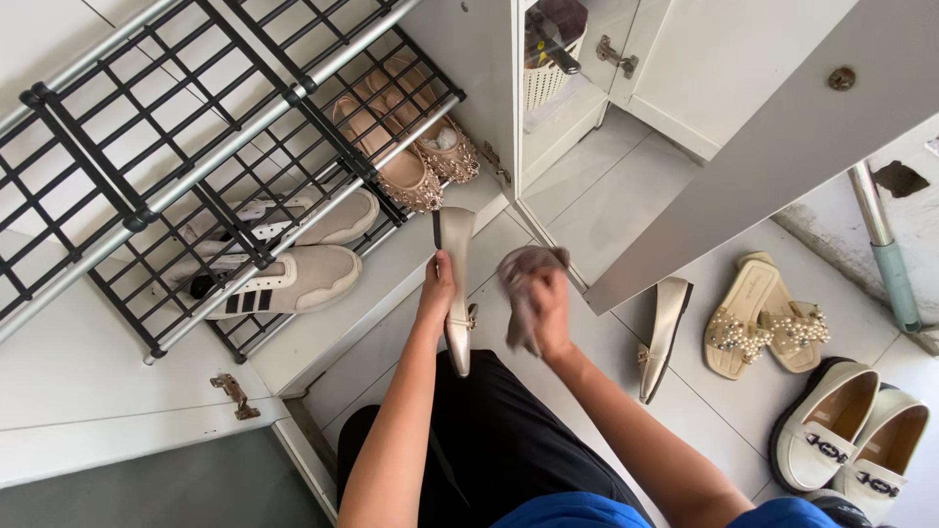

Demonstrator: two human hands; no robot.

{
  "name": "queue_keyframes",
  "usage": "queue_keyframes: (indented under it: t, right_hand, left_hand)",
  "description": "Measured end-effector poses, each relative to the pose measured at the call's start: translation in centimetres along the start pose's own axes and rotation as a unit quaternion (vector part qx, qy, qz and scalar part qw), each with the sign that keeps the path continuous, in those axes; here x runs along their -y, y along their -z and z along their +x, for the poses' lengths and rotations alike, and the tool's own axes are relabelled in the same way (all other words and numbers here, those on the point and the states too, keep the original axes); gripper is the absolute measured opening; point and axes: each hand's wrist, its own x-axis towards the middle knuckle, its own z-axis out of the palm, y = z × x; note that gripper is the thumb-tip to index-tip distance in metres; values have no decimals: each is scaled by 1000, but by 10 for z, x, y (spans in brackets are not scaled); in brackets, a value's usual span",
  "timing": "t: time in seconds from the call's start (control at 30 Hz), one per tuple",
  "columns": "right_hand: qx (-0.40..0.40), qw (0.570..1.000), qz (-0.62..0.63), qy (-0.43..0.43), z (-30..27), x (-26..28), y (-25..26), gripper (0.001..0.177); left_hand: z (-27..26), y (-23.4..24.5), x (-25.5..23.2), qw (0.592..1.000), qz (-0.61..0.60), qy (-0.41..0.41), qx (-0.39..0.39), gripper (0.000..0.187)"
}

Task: The person sits on the floor and organizes various shoes into a white cabinet with a metal shoe rack. They wipe several pairs of shoes with a brown cloth, including flats, sandals, and sneakers, before placing them on the rack or arranging them on the floor.

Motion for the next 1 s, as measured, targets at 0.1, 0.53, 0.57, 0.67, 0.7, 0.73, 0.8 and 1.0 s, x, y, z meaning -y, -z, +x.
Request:
queue_keyframes:
  t: [0.1, 0.53, 0.57, 0.67, 0.7, 0.73, 0.8, 1.0]
  right_hand:
    - [109, 989, -60, 78, 3, 36, 0, 46]
    - [105, 968, -10, -227, 86, -75, -42, 38]
    - [118, 959, 82, -245, 75, -80, -44, 40]
    - [203, 957, -72, -197, 38, -97, -43, 51]
    - [227, 939, -117, -229, 31, -103, -41, 49]
    - [258, 916, -160, -262, 15, -102, -39, 47]
    - [388, 819, -246, -344, -4, -94, -32, 58]
    - [278, 790, 381, -391, 26, 36, 43, 69]
  left_hand:
    - [0, -5, 2, 999, 2, -15, 35, 96]
    - [-16, 38, 19, 972, 168, -97, 135, 106]
    - [-16, 47, 20, 980, 99, -55, 164, 110]
    - [-16, 61, 19, 969, -106, 38, 219, 120]
    - [-12, 62, 11, 960, -173, 45, 214, 122]
    - [-18, 63, 10, 946, -244, 56, 205, 123]
    - [-37, 64, 4, 887, -335, 12, 317, 126]
    - [-119, 69, -120, 852, -416, -137, 288, 124]
